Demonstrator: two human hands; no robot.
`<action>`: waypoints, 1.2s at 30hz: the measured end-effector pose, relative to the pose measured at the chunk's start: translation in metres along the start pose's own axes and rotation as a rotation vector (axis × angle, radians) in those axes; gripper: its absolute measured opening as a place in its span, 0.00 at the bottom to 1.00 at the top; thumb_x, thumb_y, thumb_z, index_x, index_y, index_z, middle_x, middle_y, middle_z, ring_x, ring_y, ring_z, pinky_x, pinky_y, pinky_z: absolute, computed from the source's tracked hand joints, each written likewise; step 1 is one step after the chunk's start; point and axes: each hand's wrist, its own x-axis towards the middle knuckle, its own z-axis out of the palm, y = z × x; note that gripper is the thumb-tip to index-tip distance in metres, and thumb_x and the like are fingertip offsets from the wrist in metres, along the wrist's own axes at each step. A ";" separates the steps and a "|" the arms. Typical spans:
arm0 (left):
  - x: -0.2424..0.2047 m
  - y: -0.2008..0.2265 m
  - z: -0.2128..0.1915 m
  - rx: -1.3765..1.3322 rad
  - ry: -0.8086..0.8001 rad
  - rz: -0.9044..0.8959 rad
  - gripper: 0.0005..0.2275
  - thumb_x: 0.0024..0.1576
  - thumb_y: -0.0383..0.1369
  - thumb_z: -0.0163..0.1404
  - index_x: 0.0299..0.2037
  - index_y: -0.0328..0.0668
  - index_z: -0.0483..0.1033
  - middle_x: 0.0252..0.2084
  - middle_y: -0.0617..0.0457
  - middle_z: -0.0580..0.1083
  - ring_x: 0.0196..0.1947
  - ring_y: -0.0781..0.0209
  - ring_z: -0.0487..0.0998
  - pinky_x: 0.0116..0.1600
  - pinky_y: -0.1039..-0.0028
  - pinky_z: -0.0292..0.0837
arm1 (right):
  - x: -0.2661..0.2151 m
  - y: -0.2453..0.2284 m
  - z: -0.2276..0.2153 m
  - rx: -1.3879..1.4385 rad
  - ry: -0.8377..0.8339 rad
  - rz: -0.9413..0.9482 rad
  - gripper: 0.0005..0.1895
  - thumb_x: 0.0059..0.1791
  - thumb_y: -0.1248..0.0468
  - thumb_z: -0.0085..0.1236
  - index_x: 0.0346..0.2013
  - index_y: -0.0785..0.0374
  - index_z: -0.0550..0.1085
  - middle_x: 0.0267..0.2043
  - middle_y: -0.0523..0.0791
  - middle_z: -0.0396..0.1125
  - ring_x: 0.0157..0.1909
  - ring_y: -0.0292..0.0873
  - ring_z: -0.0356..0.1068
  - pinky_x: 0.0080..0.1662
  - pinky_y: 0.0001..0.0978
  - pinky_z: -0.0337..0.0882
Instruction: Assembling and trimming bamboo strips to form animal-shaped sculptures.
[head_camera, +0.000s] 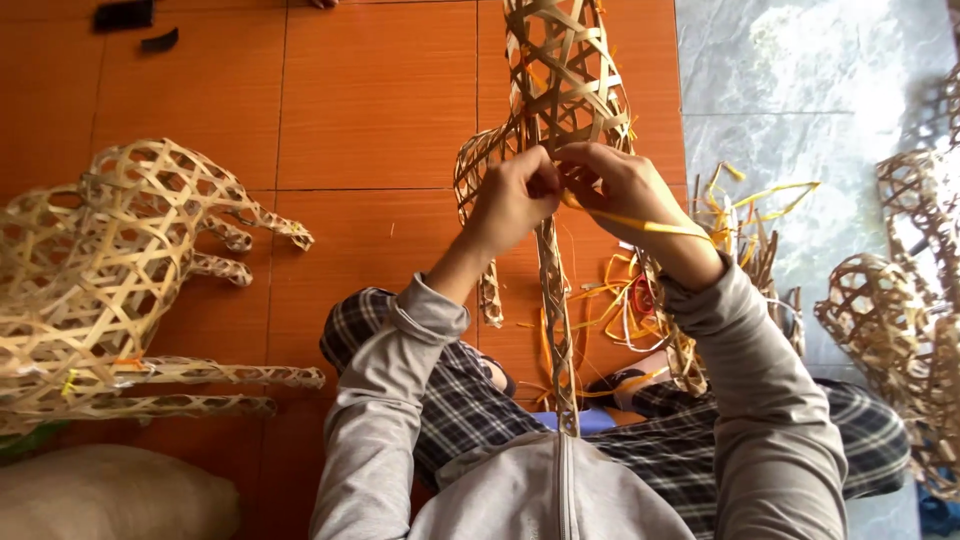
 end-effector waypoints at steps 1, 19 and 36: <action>-0.001 0.001 0.005 0.176 0.073 0.082 0.07 0.54 0.22 0.58 0.33 0.37 0.71 0.29 0.53 0.75 0.28 0.67 0.77 0.35 0.77 0.75 | 0.001 0.003 0.001 -0.047 0.020 -0.037 0.14 0.51 0.73 0.58 0.52 0.66 0.73 0.44 0.49 0.72 0.41 0.50 0.76 0.41 0.37 0.76; -0.006 -0.049 0.030 0.942 0.382 0.523 0.03 0.61 0.24 0.53 0.42 0.33 0.74 0.36 0.47 0.73 0.37 0.55 0.78 0.43 0.69 0.79 | -0.004 0.006 -0.009 -0.393 -0.080 -0.154 0.12 0.49 0.72 0.60 0.47 0.65 0.74 0.46 0.49 0.69 0.41 0.53 0.72 0.39 0.40 0.73; -0.017 -0.025 0.020 0.405 0.225 0.207 0.07 0.60 0.32 0.52 0.30 0.41 0.76 0.36 0.52 0.73 0.29 0.70 0.74 0.29 0.81 0.74 | -0.036 0.038 0.018 -0.703 0.143 -0.033 0.02 0.57 0.67 0.56 0.41 0.63 0.72 0.38 0.47 0.68 0.33 0.50 0.69 0.34 0.42 0.66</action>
